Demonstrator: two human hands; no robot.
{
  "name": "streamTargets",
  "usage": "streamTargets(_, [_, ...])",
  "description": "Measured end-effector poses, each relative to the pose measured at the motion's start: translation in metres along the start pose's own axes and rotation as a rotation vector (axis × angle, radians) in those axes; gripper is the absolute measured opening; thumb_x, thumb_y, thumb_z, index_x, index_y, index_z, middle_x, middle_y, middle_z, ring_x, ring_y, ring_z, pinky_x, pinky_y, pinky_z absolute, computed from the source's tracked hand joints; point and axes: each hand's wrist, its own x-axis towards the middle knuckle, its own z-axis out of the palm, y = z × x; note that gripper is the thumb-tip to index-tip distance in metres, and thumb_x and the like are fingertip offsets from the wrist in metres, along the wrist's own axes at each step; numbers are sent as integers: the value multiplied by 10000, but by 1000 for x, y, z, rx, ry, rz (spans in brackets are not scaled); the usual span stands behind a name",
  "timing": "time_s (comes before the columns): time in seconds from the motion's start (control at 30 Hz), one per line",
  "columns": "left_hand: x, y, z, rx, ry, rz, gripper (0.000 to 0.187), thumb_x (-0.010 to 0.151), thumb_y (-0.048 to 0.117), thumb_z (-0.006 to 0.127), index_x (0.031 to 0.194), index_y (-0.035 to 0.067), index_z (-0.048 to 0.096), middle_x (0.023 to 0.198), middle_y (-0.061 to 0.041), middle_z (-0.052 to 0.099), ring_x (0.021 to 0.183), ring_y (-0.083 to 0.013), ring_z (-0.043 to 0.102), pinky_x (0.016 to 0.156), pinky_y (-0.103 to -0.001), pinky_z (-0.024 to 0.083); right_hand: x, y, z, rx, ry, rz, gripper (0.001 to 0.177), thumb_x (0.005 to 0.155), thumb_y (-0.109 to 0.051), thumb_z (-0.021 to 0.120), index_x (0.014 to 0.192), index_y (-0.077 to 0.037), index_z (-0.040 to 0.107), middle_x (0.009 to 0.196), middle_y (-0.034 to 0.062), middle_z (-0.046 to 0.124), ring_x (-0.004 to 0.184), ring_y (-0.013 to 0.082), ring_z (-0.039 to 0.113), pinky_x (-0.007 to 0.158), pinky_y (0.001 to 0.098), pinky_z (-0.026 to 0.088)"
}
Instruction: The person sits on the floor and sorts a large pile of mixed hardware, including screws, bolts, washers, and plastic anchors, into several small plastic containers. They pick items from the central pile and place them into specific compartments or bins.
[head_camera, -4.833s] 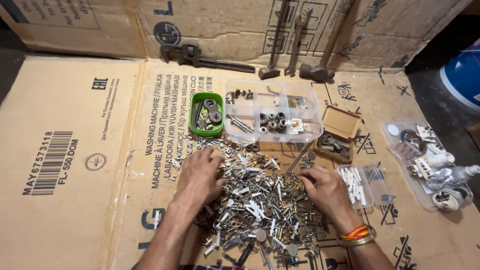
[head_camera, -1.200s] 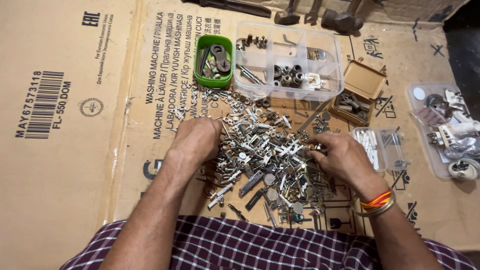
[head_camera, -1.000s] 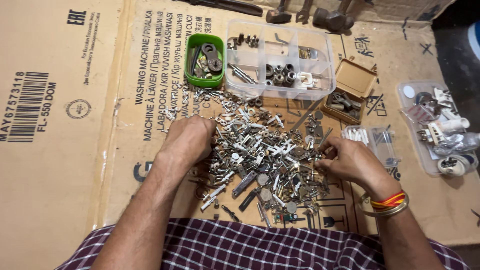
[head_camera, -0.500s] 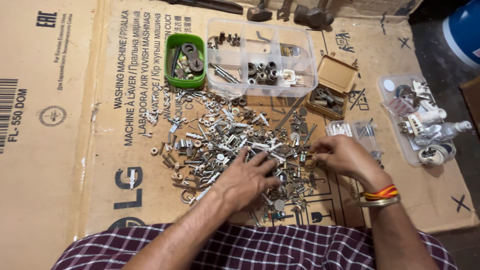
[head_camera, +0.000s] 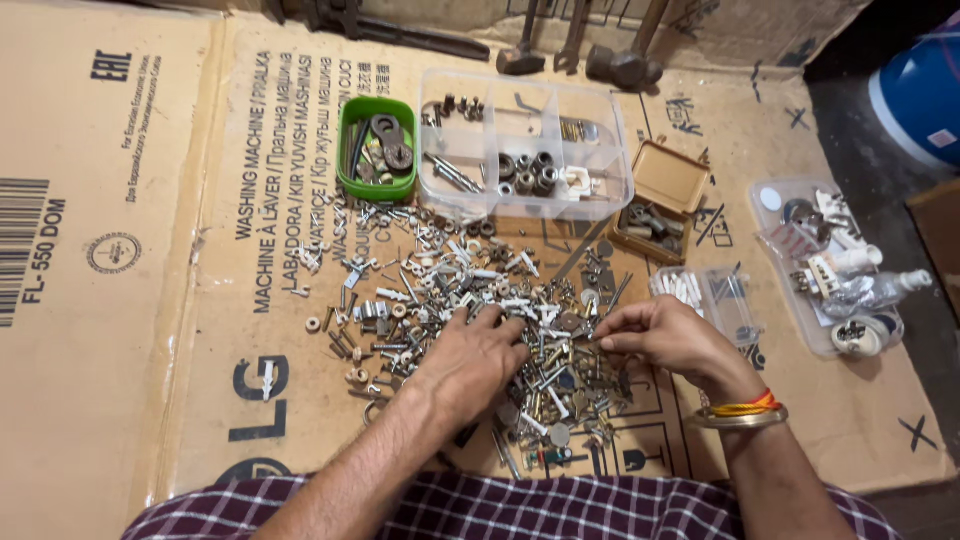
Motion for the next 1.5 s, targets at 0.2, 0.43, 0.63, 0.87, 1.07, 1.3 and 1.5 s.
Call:
streamTargets(0.2, [1, 3, -6, -41, -2, -4, 412, 782, -36, 700, 1169, 103, 682, 1233, -95, 557, 1293, -300, 466, 1173, -584, 313, 5, -5, 4, 422, 6, -229, 241, 812, -87, 735, 1044, -46, 787, 840, 26, 817, 713, 99, 750, 646, 241, 612])
streamTargets(0.43, [3, -4, 2, -98, 114, 53, 194, 842, 2, 662, 1011, 62, 735, 1199, -138, 594, 1286, -364, 490, 1136, -620, 338, 42, -81, -15, -74, 560, -497, 218, 862, -199, 764, 1063, -126, 804, 853, 37, 802, 690, 107, 712, 617, 270, 568])
streamTargets(0.63, [4, -14, 9, -198, 245, 86, 208, 850, 19, 633, 1028, 62, 732, 1165, -169, 615, 1140, -364, 592, 1002, -563, 478, 132, -200, -7, -307, 671, -960, 114, 837, -130, 747, 924, -127, 821, 889, 79, 782, 775, 197, 739, 707, 332, 575])
streamTargets(0.87, [8, -15, 9, -225, 285, 74, 184, 852, 47, 643, 1000, 73, 751, 1116, -148, 622, 1077, -349, 609, 944, -564, 487, 196, -248, 27, -522, 664, -765, 119, 801, -177, 761, 898, -192, 829, 855, 105, 764, 769, 296, 729, 730, 408, 576])
streamTargets(1.07, [11, -13, 6, -177, 217, 53, 155, 874, 80, 651, 980, 69, 763, 1099, -125, 616, 1062, -307, 621, 943, -530, 500, 207, -258, 34, -575, 659, -637, 157, 770, -197, 802, 919, -233, 835, 855, 88, 772, 754, 281, 732, 715, 401, 578])
streamTargets(1.3, [10, -15, 8, -212, 230, 49, 166, 816, 52, 708, 966, 100, 763, 1129, -116, 639, 1063, -282, 635, 896, -505, 531, 157, -247, 17, -416, 737, -763, 154, 846, -180, 787, 997, -177, 814, 895, 77, 789, 766, 202, 749, 716, 354, 580])
streamTargets(1.5, [3, -53, -12, -248, 457, 11, 309, 784, -51, 662, 1010, 132, 767, 1120, -121, 690, 941, -322, 715, 820, -451, 602, 58, -122, -2, -347, 611, -536, 209, 905, -229, 710, 1087, -167, 792, 889, 56, 802, 694, 146, 773, 616, 293, 611])
